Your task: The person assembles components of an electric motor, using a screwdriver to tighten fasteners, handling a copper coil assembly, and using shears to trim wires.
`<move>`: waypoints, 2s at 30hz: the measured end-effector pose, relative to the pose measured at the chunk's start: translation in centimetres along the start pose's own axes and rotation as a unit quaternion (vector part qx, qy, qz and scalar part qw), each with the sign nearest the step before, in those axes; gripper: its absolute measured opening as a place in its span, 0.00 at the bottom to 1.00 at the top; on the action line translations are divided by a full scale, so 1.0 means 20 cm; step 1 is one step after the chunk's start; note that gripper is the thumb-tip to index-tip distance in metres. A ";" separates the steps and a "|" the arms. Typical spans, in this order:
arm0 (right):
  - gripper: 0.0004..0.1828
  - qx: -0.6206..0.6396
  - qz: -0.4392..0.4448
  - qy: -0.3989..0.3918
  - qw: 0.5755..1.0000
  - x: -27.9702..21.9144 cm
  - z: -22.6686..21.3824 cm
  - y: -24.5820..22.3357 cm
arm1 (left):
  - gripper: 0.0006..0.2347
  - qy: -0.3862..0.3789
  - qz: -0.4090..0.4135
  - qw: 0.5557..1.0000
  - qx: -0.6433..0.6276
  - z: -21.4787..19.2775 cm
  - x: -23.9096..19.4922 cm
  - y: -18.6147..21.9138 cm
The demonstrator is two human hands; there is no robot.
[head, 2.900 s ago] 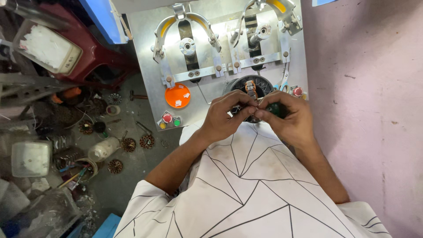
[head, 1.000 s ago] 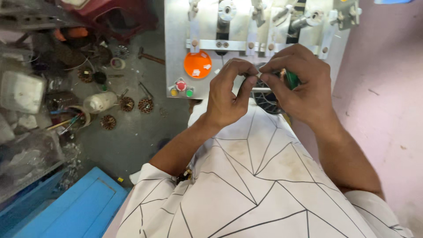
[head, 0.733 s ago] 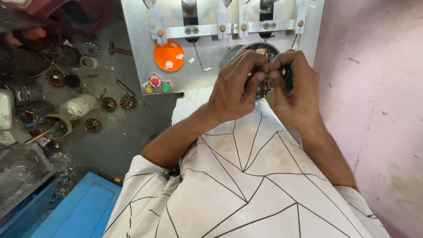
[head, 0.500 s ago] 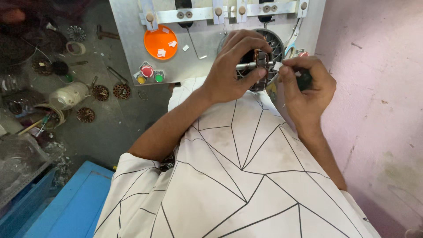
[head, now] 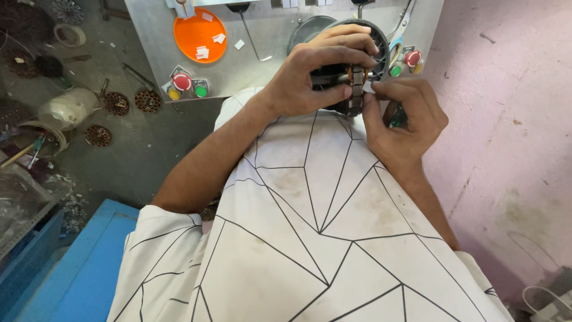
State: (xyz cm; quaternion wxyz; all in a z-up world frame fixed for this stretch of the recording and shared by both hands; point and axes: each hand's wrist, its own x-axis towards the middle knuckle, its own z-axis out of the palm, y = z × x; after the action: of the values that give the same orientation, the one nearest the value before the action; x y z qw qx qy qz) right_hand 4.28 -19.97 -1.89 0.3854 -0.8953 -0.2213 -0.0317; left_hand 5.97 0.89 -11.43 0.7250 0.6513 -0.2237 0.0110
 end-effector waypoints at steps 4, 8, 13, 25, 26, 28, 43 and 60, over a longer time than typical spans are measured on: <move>0.12 -0.044 -0.025 0.007 0.999 0.00 0.01 0.00 | 0.19 0.009 -0.010 1.000 -0.003 0.01 0.00 0.00; 0.12 -0.067 -0.053 0.003 0.996 0.00 0.02 0.01 | 0.19 0.007 0.000 1.000 -0.012 0.00 0.00 -0.01; 0.13 -0.075 -0.051 -0.044 0.995 0.05 -0.01 0.00 | 0.16 0.000 0.030 0.999 -0.016 -0.01 -0.02 -0.04; 0.10 0.204 0.169 -0.263 0.928 0.33 -0.14 0.14 | 0.21 0.002 -0.012 0.998 -0.054 -0.01 -0.04 -0.04; 0.11 0.222 0.191 -0.278 0.915 0.34 -0.14 0.16 | 0.21 -0.001 -0.005 0.999 -0.046 -0.01 -0.04 -0.03; 0.10 0.218 0.225 -0.259 0.914 0.34 -0.15 0.16 | 0.23 -0.007 0.005 0.999 -0.049 -0.02 -0.04 -0.03; 0.08 0.268 0.209 -0.323 0.883 0.38 -0.09 0.38 | 0.30 -0.025 -0.001 0.994 -0.108 -0.04 -0.04 -0.11; 0.19 0.303 0.266 -0.158 0.901 0.22 -0.09 0.28 | 0.36 -0.027 0.008 1.000 0.007 -0.04 -0.01 -0.01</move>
State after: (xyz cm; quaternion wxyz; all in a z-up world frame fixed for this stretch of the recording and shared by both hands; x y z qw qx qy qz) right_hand 10.86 -23.08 -3.41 0.5921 -0.7540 -0.0323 0.2827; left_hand 5.99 1.67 -11.69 0.7141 0.6547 -0.2480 0.0011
